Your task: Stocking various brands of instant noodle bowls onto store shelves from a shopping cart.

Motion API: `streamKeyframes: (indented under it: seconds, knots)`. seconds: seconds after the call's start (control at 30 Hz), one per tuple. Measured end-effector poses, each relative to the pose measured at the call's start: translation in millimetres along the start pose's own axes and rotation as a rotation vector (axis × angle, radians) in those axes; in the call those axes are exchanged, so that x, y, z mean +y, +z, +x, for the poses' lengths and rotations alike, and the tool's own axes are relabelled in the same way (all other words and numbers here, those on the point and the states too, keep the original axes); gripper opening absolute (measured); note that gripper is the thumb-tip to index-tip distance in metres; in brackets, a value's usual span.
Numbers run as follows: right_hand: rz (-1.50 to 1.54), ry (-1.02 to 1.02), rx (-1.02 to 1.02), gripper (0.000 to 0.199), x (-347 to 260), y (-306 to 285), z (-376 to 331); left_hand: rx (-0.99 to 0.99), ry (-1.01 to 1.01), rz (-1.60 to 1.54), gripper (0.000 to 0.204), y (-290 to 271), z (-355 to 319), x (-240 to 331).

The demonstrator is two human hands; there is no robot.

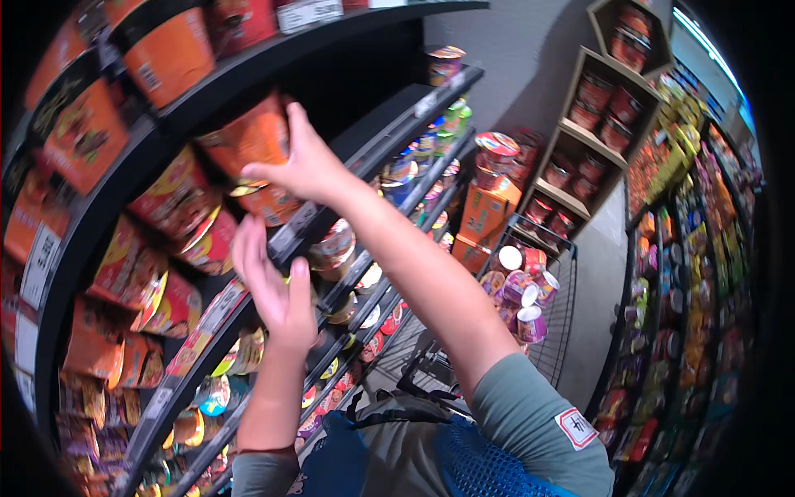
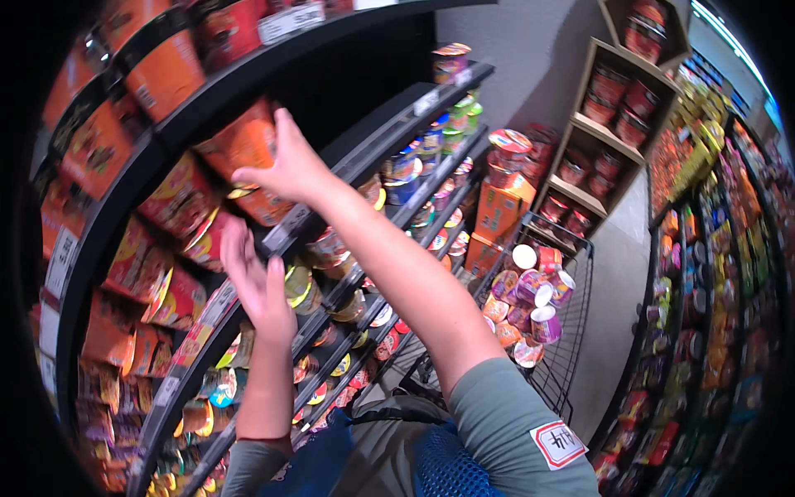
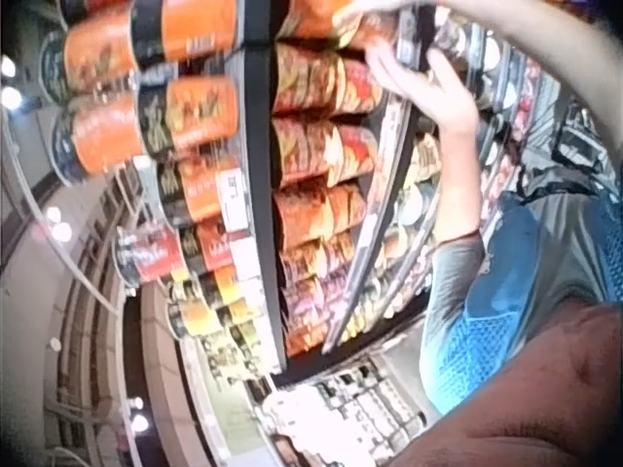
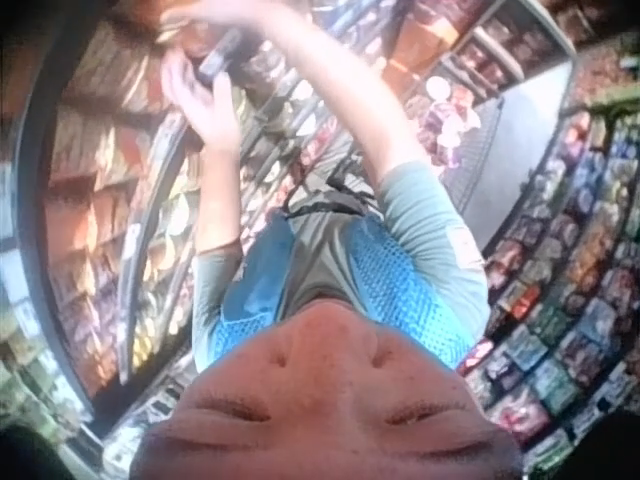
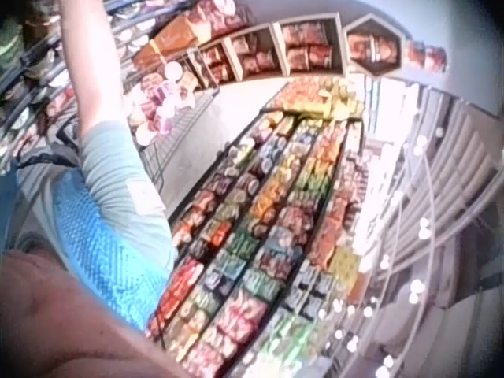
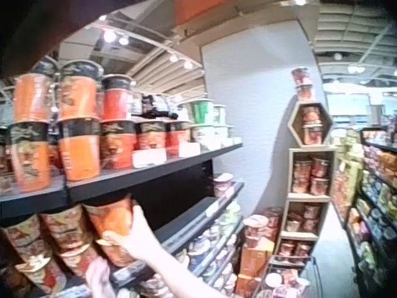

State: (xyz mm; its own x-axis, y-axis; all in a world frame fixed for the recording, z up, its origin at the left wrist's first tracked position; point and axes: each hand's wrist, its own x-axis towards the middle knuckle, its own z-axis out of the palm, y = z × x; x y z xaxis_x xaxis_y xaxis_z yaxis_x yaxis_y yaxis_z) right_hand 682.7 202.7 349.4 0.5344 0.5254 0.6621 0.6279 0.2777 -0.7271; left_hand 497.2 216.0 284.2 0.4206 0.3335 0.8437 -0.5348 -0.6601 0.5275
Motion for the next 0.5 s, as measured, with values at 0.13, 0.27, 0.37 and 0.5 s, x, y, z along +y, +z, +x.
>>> streamKeyframes:
  seconds: [0.13, 0.27, 0.37, 0.5]
  knots:
    - [-0.226, -0.249, 0.11, 0.093, -6, -43, -93, -0.334, -0.316, 0.138, 0.032, -14, -112, -8]
    - [-0.436, 0.242, -0.067, 0.061, 22, -116, -289, -0.607, -0.886, -0.048, 0.032, -10, -265, -82]
    - [-0.749, 0.723, -0.188, 0.035, 29, -165, -493, -0.905, -0.888, -0.094, 0.051, 8, -313, -83]
    - [-1.114, 1.216, -0.221, 0.045, -42, -155, -624, -1.143, -0.945, -0.062, 0.057, 19, -345, -75]
